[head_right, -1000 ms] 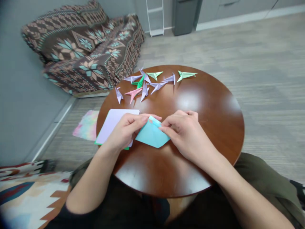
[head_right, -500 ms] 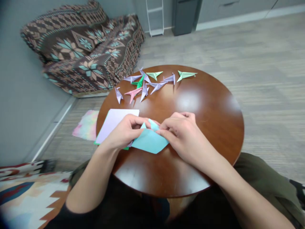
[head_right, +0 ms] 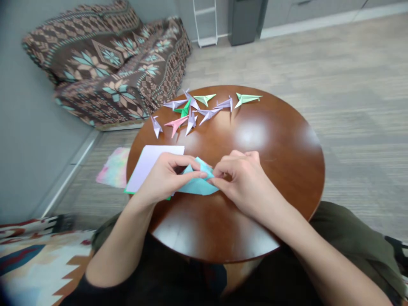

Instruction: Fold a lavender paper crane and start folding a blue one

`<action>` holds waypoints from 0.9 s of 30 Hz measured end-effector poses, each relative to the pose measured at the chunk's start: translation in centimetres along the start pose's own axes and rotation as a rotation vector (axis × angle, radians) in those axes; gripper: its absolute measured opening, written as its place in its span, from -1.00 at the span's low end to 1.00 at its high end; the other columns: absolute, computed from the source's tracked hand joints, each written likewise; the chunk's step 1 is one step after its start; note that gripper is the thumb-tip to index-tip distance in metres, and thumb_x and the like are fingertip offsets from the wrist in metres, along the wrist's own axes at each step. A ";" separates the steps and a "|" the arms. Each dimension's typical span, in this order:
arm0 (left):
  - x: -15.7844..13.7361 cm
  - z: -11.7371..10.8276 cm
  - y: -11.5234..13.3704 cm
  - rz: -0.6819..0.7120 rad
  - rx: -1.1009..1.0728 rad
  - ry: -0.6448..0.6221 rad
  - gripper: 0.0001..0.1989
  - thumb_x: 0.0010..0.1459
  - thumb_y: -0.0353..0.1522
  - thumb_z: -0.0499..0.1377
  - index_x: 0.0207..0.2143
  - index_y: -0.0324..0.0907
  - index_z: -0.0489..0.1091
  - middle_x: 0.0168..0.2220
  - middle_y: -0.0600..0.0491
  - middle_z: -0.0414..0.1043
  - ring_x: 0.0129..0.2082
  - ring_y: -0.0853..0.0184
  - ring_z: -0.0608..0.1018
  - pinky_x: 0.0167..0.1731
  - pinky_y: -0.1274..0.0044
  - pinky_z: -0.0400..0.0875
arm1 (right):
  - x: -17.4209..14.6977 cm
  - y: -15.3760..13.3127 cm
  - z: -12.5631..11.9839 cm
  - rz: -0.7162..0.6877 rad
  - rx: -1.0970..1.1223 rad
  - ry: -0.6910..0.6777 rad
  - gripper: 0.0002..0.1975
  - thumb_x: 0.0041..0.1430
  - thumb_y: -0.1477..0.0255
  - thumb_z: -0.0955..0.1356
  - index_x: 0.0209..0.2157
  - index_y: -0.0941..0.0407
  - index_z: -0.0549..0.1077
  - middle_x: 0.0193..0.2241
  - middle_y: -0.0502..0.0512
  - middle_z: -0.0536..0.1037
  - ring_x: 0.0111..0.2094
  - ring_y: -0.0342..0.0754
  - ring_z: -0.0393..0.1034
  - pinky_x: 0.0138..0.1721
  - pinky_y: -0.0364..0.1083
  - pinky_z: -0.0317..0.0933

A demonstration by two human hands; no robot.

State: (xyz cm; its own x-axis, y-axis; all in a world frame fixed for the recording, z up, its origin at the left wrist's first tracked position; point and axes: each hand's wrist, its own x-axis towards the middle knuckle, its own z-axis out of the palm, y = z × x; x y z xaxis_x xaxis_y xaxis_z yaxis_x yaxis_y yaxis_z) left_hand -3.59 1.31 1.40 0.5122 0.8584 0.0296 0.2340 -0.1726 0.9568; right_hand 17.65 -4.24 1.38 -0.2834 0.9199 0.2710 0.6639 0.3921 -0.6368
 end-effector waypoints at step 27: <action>0.2 0.0 -0.3 -0.071 0.058 -0.109 -0.65 0.13 -0.17 0.38 -0.51 -0.27 0.49 -0.56 0.17 0.25 -0.52 0.48 0.21 -0.53 0.60 0.07 | 0.5 -0.2 0.2 0.144 0.135 -0.073 -0.76 0.17 0.58 0.51 -0.55 0.10 0.57 -0.51 0.01 0.64 -0.39 -0.01 0.45 -0.23 0.01 0.16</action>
State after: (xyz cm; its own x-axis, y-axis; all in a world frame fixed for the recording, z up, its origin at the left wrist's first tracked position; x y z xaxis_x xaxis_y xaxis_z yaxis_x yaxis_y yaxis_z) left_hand -3.52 1.52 1.09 0.5788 0.8122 -0.0727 0.3185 -0.1432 0.9371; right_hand 17.21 -3.91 1.52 -0.2450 0.9621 0.1199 0.6040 0.2482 -0.7574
